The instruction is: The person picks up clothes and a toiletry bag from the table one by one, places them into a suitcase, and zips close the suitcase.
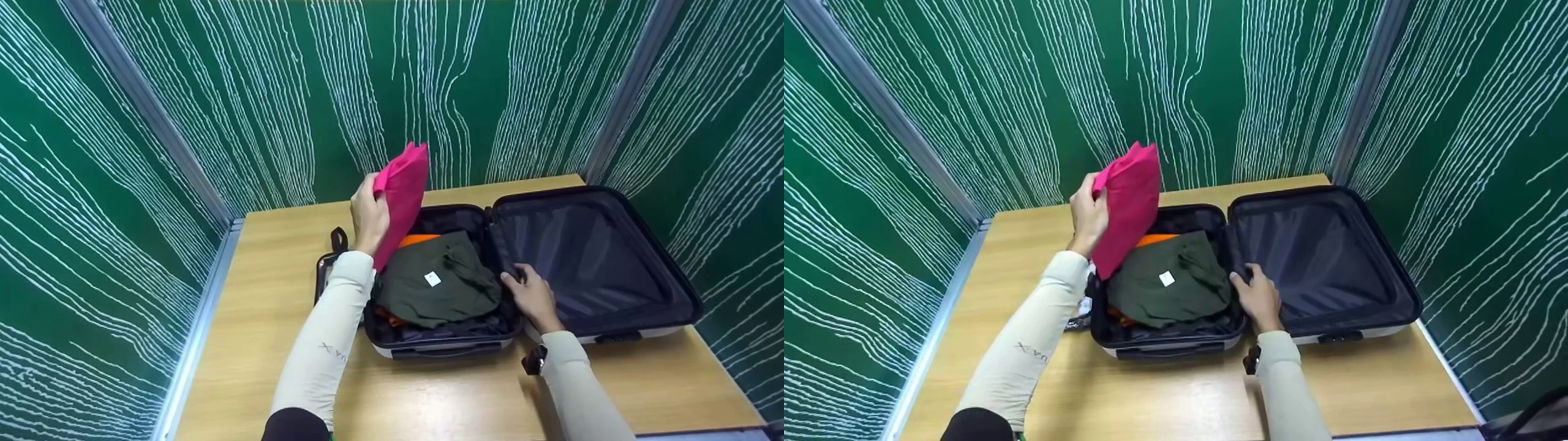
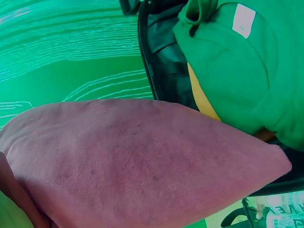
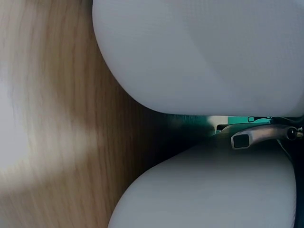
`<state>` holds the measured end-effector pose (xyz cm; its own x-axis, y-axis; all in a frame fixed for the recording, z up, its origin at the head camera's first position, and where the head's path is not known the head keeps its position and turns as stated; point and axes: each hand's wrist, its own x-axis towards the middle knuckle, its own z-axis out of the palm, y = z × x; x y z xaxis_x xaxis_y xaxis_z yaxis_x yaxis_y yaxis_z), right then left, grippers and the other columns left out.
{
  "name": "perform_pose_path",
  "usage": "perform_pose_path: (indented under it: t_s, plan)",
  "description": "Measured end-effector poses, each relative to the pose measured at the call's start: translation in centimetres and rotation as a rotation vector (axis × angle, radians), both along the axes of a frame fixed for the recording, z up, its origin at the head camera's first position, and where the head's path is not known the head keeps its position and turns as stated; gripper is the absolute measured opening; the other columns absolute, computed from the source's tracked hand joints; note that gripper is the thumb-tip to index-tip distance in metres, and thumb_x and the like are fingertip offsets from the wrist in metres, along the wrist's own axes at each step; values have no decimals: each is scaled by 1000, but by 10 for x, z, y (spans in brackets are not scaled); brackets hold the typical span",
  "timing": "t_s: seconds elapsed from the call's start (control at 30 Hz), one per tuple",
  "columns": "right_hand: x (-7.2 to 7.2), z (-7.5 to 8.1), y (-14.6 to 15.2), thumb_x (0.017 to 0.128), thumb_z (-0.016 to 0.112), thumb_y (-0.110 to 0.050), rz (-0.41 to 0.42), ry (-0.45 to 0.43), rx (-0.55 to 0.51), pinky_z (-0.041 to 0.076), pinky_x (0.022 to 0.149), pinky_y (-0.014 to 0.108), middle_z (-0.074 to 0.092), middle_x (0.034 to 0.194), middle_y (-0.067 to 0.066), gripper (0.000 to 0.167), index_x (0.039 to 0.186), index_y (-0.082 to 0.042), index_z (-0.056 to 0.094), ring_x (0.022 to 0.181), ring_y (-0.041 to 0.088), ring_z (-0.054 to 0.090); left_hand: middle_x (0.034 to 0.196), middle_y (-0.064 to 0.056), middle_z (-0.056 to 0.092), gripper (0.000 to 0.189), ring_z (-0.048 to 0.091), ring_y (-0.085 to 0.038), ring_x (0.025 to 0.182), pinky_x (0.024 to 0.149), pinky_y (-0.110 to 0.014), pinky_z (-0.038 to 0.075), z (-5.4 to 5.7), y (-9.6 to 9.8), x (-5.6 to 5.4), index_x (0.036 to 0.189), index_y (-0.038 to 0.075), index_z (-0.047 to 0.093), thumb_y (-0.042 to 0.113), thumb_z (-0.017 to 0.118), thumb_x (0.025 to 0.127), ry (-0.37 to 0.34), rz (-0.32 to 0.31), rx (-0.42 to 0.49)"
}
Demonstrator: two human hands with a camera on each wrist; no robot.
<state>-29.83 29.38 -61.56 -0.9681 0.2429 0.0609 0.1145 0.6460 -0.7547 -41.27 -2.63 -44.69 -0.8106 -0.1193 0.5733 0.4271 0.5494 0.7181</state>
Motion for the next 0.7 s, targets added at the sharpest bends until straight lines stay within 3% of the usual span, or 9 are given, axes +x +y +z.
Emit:
perform_pose_path:
  t_s: [0.23, 0.47, 0.7]
  plan:
    - [-1, 0, 1, 102, 56, -49, -6, -2, 16, 44, 86, 44, 63, 102, 13, 59, 146, -9, 53, 93, 32, 61, 117, -8, 73, 26, 68, -25, 110, 102, -37, 53, -8, 0, 0, 122, 10, 68, 3, 55, 100, 5, 1, 4]
    - [-1, 1, 1, 102, 55, -50, 10, -19, -1, 44, 98, 55, 65, 118, 19, 63, 149, -8, 50, 108, 38, 63, 115, -9, 73, 27, 69, -27, 110, 99, -40, 53, -17, -1, 1, 119, 8, 69, 1, 57, 95, 37, 6, -8]
    - [-1, 1, 1, 101, 55, -50, -7, -20, 9, 44, 93, 52, 65, 110, 16, 61, 147, -9, 52, 101, 35, 62, 116, -10, 73, 27, 69, -28, 109, 100, -41, 53, -22, 1, 7, 121, 10, 68, 2, 57, 97, 12, -12, 5]
